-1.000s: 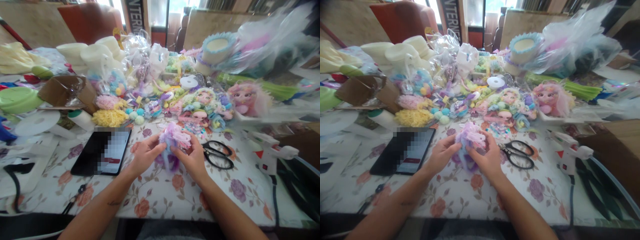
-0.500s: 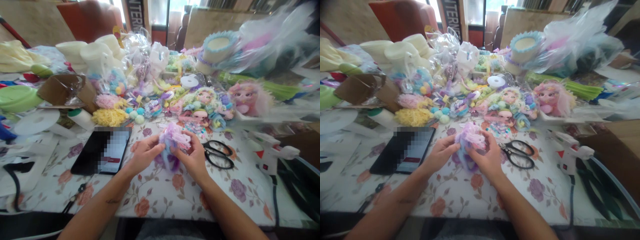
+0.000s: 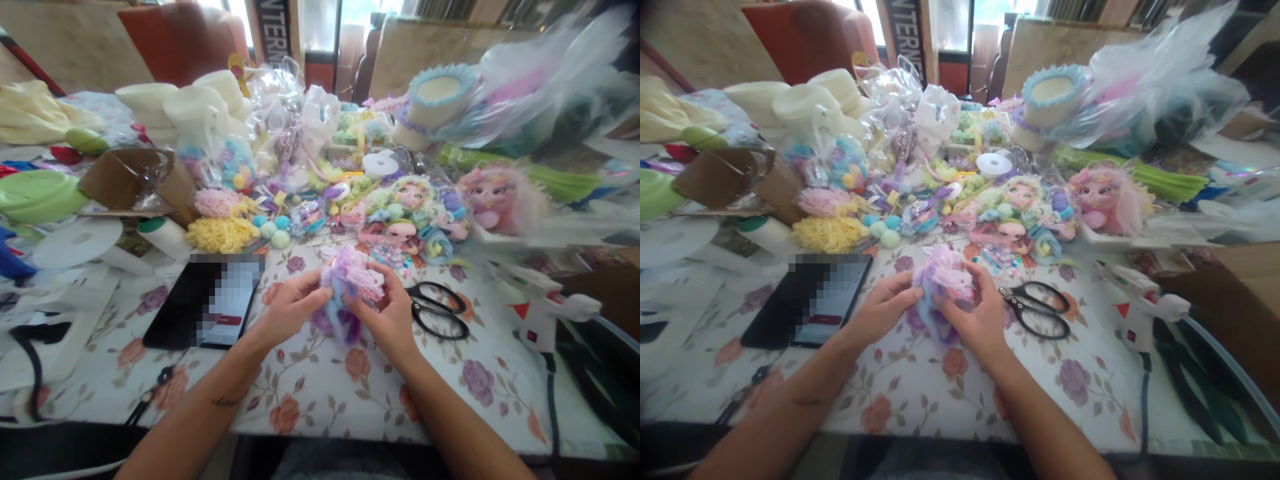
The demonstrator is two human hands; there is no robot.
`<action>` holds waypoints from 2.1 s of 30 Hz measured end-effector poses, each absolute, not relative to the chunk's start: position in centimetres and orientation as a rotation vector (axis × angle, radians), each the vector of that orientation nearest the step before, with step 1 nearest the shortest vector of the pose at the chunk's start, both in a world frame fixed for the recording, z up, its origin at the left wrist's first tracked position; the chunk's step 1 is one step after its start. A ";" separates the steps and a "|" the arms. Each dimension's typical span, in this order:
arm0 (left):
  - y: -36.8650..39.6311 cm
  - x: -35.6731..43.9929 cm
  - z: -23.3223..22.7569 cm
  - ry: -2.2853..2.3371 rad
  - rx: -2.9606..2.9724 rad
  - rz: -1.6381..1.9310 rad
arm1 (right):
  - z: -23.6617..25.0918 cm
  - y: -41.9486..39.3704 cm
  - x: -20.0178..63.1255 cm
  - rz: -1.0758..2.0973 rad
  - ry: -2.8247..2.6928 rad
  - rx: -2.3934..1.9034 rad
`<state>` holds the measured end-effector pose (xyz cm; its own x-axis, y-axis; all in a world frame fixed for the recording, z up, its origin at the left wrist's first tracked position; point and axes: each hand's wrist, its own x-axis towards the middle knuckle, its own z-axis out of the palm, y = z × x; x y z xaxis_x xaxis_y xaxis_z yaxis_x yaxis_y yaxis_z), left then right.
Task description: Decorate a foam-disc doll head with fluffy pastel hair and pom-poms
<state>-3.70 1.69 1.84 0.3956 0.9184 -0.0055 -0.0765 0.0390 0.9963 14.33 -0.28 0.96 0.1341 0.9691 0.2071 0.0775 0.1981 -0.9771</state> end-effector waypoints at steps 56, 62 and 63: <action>0.7 -2.2 2.1 1.133 1.190 1.211 | 0.5 -0.6 13.9 0.787 -1.413 -1.184; 0.6 -2.0 3.1 1.235 1.334 1.233 | 0.4 -0.7 14.0 0.772 -1.414 -1.213; 0.5 -2.0 3.1 1.247 1.346 1.234 | 0.4 -0.7 14.0 0.781 -1.412 -1.210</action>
<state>-2.03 0.53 3.15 -0.0051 0.9959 0.0904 0.1009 -0.0895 0.9909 14.00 -0.69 0.42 0.0840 0.9505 0.2993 0.2517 0.2703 -0.9293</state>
